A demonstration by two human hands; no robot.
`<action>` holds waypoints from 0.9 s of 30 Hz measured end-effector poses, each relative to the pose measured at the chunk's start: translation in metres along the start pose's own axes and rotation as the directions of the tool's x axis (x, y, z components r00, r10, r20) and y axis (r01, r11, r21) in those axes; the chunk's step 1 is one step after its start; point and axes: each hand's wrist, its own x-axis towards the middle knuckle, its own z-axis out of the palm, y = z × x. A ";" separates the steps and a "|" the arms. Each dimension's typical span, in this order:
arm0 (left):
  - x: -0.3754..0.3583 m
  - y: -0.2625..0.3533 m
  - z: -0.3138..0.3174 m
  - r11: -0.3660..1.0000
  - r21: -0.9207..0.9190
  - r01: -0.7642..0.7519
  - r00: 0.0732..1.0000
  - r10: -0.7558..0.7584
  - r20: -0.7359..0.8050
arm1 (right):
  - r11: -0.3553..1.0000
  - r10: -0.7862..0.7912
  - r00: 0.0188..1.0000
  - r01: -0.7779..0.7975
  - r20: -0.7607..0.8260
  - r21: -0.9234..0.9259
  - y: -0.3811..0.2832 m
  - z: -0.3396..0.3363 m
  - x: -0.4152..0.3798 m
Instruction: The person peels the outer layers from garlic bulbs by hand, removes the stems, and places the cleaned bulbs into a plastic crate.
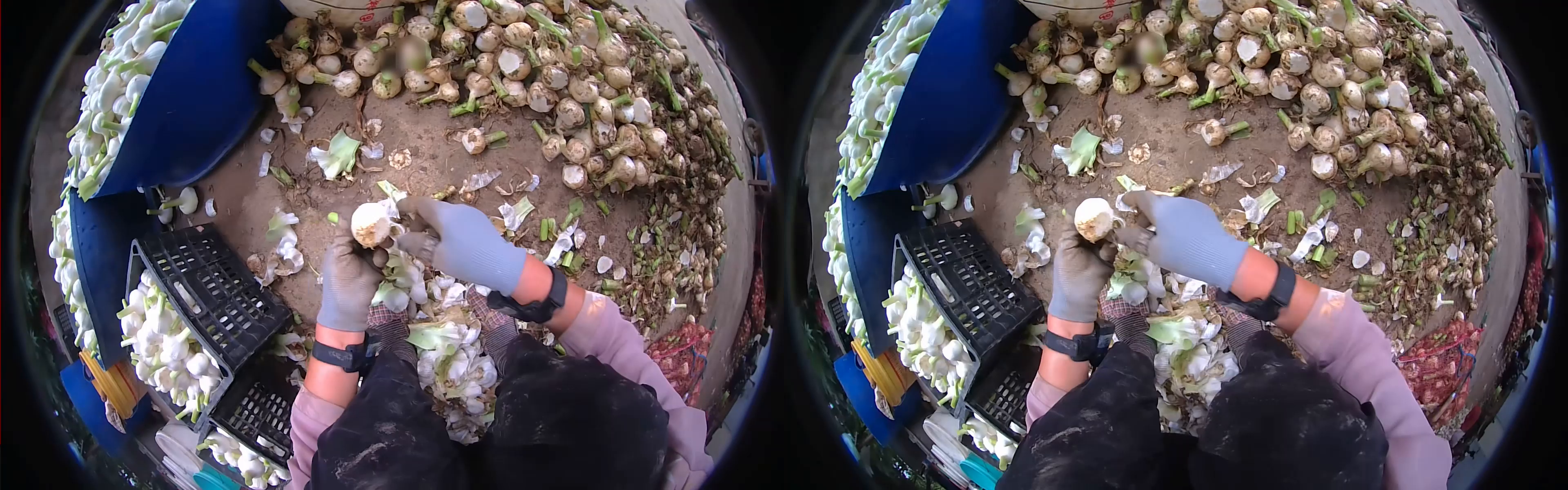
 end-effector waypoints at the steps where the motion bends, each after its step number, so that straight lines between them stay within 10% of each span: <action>1: 0.001 -0.004 -0.001 0.998 0.060 -0.018 1.000 0.019 -0.017 | 0.995 0.031 1.000 -0.031 0.001 0.092 -0.004 0.000 0.008; 3: 0.002 -0.004 0.002 1.000 0.022 -0.014 1.000 0.014 0.013 | 1.000 0.015 0.999 -0.015 -0.033 0.020 0.002 0.013 0.009; 5: 0.001 -0.006 0.027 0.999 -0.020 -0.046 0.970 0.040 -0.242 | 0.829 0.163 0.964 -0.248 0.209 0.501 -0.004 0.000 0.002; 6: 0.004 -0.014 0.021 0.967 0.187 -0.175 0.972 0.200 -0.123 | 0.588 0.172 0.934 -0.352 0.313 0.728 -0.008 -0.013 -0.005; 7: 0.000 -0.013 0.016 0.968 0.187 -0.169 0.971 0.197 -0.139 | 0.536 0.002 0.998 -0.052 0.060 0.842 -0.001 -0.019 -0.012; 8: 0.000 -0.011 0.014 0.947 0.257 -0.194 0.973 0.219 -0.073 | 0.373 0.187 0.979 -0.144 0.078 0.917 -0.019 -0.047 -0.023; 9: 0.001 -0.008 0.015 0.918 0.325 -0.227 0.971 0.238 0.004 | -0.116 0.008 0.998 -0.057 0.058 0.992 -0.021 -0.064 -0.024; 11: -0.001 -0.004 0.010 0.966 0.216 -0.139 0.986 0.155 -0.056 | 0.612 0.202 0.974 -0.042 -0.105 0.790 -0.020 -0.077 -0.013; 13: 0.003 0.007 0.012 0.994 0.102 -0.051 0.993 0.061 -0.097 | 0.987 0.126 0.977 -0.106 -0.170 0.122 0.000 -0.051 -0.005; 16: -0.005 0.052 0.055 0.929 -0.090 -0.359 0.933 0.358 -0.030 | 0.992 -0.120 0.949 0.107 0.293 0.060 0.009 -0.023 -0.020; 17: 0.001 0.089 0.049 0.882 -0.153 -0.447 0.819 0.472 0.328 | 0.991 -0.128 0.879 0.091 0.459 0.102 0.002 -0.020 -0.027; 19: -0.030 0.145 0.108 0.928 -0.323 -0.188 0.716 0.355 0.601 | 0.999 -0.020 0.935 0.033 0.353 -0.030 -0.001 -0.013 -0.021; 21: -0.032 0.156 0.119 0.857 -0.133 -0.498 0.694 0.486 0.531 | 0.942 -0.027 1.000 0.030 0.015 -0.335 0.020 -0.002 -0.007; 23: -0.012 0.110 0.107 0.487 0.346 -0.802 0.588 0.540 0.602 | 0.861 -0.147 0.970 0.028 -0.196 -0.509 0.070 0.016 0.017; 25: 0.002 0.057 0.087 0.514 0.778 -0.362 0.925 0.303 0.231 | 0.691 -0.187 0.975 0.047 -0.116 -0.721 0.101 0.027 0.027; 27: 0.025 -0.002 0.047 -0.006 0.866 -0.500 0.818 0.326 0.474 | 0.725 -0.209 0.975 0.104 -0.074 -0.681 0.091 0.016 0.023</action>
